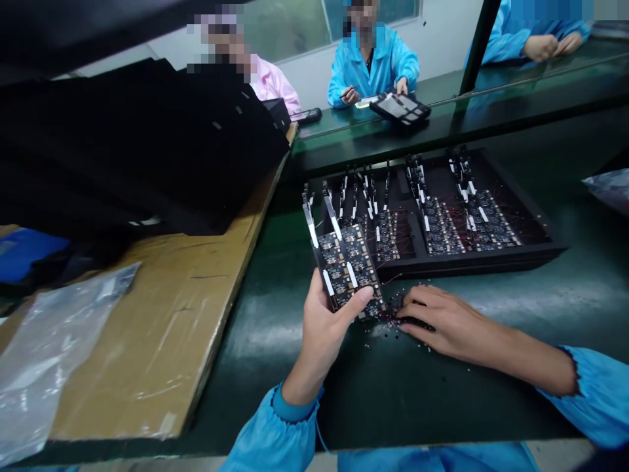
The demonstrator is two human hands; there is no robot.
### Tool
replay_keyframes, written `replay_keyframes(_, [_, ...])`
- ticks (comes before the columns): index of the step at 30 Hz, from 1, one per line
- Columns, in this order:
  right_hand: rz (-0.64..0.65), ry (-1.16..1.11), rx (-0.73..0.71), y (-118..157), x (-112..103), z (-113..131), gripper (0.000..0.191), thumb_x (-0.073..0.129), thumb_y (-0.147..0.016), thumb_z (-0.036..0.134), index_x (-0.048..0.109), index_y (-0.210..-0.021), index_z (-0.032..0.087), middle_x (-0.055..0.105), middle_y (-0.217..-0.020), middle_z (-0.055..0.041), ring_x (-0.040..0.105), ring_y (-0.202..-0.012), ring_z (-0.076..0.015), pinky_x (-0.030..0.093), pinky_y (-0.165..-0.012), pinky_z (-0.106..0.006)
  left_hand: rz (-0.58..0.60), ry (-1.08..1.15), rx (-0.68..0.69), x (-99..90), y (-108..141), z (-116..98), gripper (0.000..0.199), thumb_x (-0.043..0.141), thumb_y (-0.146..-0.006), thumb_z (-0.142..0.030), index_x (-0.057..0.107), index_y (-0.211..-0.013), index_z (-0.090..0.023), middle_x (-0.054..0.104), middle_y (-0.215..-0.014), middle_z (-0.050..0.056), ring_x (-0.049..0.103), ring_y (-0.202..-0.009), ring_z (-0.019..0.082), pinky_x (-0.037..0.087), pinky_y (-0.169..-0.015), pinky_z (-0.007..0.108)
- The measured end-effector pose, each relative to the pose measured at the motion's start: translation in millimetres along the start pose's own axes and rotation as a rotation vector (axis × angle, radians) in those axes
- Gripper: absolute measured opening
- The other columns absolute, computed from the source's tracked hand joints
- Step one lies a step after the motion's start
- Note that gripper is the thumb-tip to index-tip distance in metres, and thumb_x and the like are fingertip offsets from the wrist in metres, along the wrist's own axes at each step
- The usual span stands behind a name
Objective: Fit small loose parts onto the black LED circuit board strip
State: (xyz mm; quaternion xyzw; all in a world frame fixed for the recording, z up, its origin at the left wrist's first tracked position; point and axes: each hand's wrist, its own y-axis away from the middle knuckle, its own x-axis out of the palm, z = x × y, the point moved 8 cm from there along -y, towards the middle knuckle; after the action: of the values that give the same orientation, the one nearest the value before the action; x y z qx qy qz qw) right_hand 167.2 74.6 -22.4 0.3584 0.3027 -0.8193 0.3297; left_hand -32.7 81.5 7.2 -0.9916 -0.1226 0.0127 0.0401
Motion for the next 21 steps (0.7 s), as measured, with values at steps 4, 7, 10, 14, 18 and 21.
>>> replay_keyframes(4, [-0.002, -0.009, -0.011, -3, -5, -1, 0.018, 0.067, -0.110, 0.027, 0.080, -0.120, 0.024, 0.080, -0.113, -0.0109, 0.078, -0.105, -0.0298, 0.061, -0.095, -0.045, 0.003, 0.008, -0.003, 0.5, 1, 0, 0.051, 0.085, -0.073, -0.028, 0.064, -0.119, -0.036, 0.076, -0.117, 0.004, 0.073, -0.104, 0.039, 0.062, -0.085, 0.050])
replay_keyframes(7, [0.166, -0.134, 0.018, -3, -15, -1, 0.019, 0.065, -0.112, 0.032, 0.081, -0.120, 0.025, 0.081, -0.113, -0.0078, 0.078, -0.101, -0.0260, 0.059, -0.086, -0.038, 0.002, 0.029, 0.006, 0.8, 1, -3, 0.052, 0.085, -0.073, -0.025, 0.065, -0.120, -0.036, 0.077, -0.116, 0.003, 0.073, -0.105, 0.039, 0.061, -0.089, 0.051])
replay_keyframes(10, [0.419, -0.246, 0.088, 5, -24, 4, 0.012, 0.071, -0.108, 0.031, 0.083, -0.107, 0.030, 0.081, -0.101, -0.0014, 0.078, -0.087, -0.0218, 0.054, -0.074, -0.032, 0.000, 0.063, 0.023, 1.0, 0, -7, 0.053, 0.086, -0.072, -0.022, 0.066, -0.119, -0.038, 0.077, -0.116, 0.001, 0.072, -0.106, 0.039, 0.061, -0.090, 0.051])
replay_keyframes(14, [0.519, -0.242, 0.203, 17, -30, 13, 0.013, 0.081, -0.095, 0.023, 0.083, -0.093, 0.036, 0.081, -0.086, 0.0045, 0.077, -0.079, -0.0200, 0.054, -0.074, -0.031, 0.009, 0.075, 0.022, 2.6, 0, -9, 0.056, 0.084, -0.074, -0.020, 0.064, -0.125, -0.031, 0.076, -0.115, 0.004, 0.073, -0.103, 0.034, 0.061, -0.088, 0.046])
replay_keyframes(18, [0.533, -0.112, 0.169, 24, -18, 22, 0.015, 0.078, -0.093, 0.023, 0.078, -0.088, 0.037, 0.082, -0.086, 0.0044, 0.077, -0.079, -0.0201, 0.055, -0.075, -0.032, 0.017, 0.066, 0.031, 4.2, -1, -10, 0.056, 0.084, -0.074, -0.020, 0.064, -0.126, -0.029, 0.076, -0.114, 0.006, 0.072, -0.102, 0.034, 0.060, -0.088, 0.047])
replay_keyframes(21, [0.680, -0.044, 0.059, 30, -3, 28, 0.014, 0.071, -0.100, 0.017, 0.075, -0.091, 0.027, 0.084, -0.096, -0.0035, 0.079, -0.083, -0.0234, 0.052, -0.074, -0.035, 0.017, 0.068, 0.019, 4.6, -1, -9, 0.056, 0.084, -0.074, -0.019, 0.064, -0.125, -0.030, 0.076, -0.114, 0.006, 0.072, -0.103, 0.035, 0.061, -0.087, 0.047])
